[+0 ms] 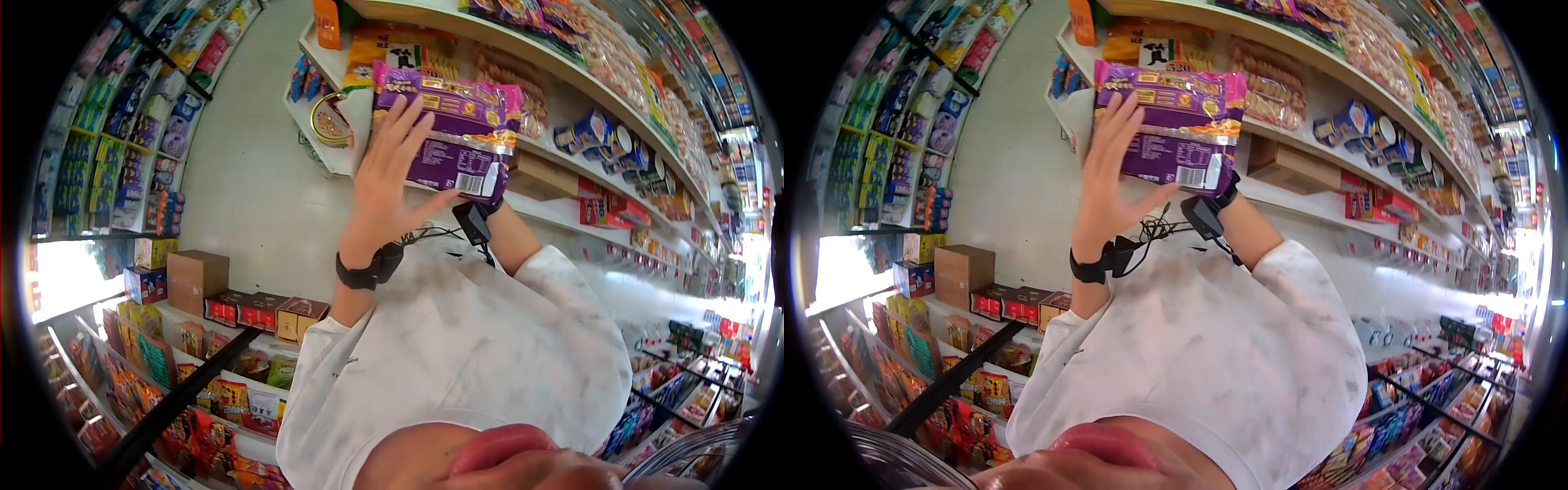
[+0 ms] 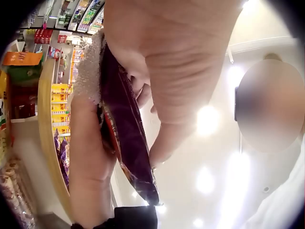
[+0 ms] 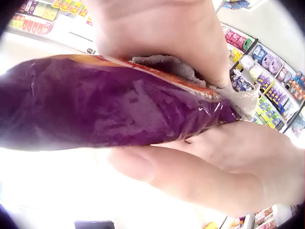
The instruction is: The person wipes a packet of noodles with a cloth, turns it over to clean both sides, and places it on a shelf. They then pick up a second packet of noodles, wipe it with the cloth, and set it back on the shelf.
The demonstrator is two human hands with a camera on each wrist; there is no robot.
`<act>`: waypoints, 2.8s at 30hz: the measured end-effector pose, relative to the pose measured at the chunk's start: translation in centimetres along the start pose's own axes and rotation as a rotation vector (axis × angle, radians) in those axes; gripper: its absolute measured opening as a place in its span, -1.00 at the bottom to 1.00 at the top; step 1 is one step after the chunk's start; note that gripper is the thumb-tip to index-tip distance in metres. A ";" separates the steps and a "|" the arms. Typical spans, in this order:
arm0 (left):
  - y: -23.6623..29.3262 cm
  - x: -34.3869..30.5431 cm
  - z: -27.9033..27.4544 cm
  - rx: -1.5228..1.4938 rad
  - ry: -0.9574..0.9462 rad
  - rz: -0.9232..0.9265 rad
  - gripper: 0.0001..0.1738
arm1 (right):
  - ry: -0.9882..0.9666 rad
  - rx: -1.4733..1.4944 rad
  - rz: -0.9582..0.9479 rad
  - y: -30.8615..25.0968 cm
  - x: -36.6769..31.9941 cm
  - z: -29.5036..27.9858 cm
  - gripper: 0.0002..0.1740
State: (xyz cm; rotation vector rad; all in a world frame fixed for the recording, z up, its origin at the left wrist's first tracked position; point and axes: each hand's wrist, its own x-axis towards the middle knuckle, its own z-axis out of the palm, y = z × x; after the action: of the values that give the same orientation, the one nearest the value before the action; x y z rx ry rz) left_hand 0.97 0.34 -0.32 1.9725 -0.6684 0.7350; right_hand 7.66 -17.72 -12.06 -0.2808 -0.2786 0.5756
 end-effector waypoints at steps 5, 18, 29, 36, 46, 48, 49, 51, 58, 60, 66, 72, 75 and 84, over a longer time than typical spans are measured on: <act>-0.4 -1.1 -0.3 -0.049 0.049 0.016 -0.02 | 0.074 -0.012 -0.016 1.1 -0.9 -0.8 -0.37; -0.5 -1.9 -1.6 -0.090 0.008 -0.084 0.01 | 0.136 -0.012 -0.037 3.0 -1.3 -1.3 -0.35; -0.6 -1.7 -1.2 -0.079 -0.017 -0.039 0.10 | 0.191 -0.123 -0.018 3.5 -1.4 2.1 -0.36; -0.9 -2.7 1.4 -0.336 0.238 -0.354 -0.12 | 0.536 -0.548 -0.093 2.7 5.3 10.6 -0.39; -8.0 -1.2 2.6 -1.005 0.972 -0.675 -0.61 | 0.309 -1.199 0.138 -3.9 5.7 7.5 -0.38; -7.9 0.3 3.5 -0.953 0.921 -0.689 -0.57 | 0.305 -1.250 0.019 -5.5 6.1 5.8 -0.39; -7.6 1.6 4.5 -1.027 0.866 -0.675 -0.56 | 0.304 -1.277 -0.041 -6.3 6.5 5.3 -0.40; -6.7 4.3 6.6 -1.179 0.735 -0.642 -0.54 | 0.399 -1.386 0.192 -11.3 6.3 4.8 -0.43; -8.6 10.7 14.1 -0.995 0.288 -0.814 -0.48 | 0.456 -1.382 -0.203 -20.4 4.9 -0.1 -0.53; -8.6 11.8 16.2 -1.062 0.315 -0.850 -0.49 | 0.510 -0.879 -0.198 -22.3 4.6 -0.6 -0.52; -9.0 17.5 21.3 -1.095 0.361 -0.872 -0.50 | 0.528 -0.987 -0.215 -26.9 3.9 -1.2 -0.45; -9.6 20.8 24.5 -0.990 0.115 -0.779 -0.43 | 0.422 -1.181 0.025 -29.9 2.9 -3.5 -0.53; -8.9 23.4 25.4 -0.977 -0.017 -0.817 -0.43 | 0.354 -1.511 -0.270 -32.0 3.2 -3.2 -0.60; -15.1 34.5 32.6 -0.777 -0.142 -0.780 -0.24 | 0.545 -1.238 -0.548 -36.5 8.6 -3.7 -0.50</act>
State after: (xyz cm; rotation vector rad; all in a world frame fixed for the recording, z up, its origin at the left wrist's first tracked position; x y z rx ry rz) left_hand 42.36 -27.16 2.37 1.3717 -0.1616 -0.1464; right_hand 33.77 -42.80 -1.73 -1.4771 -0.1357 -0.3007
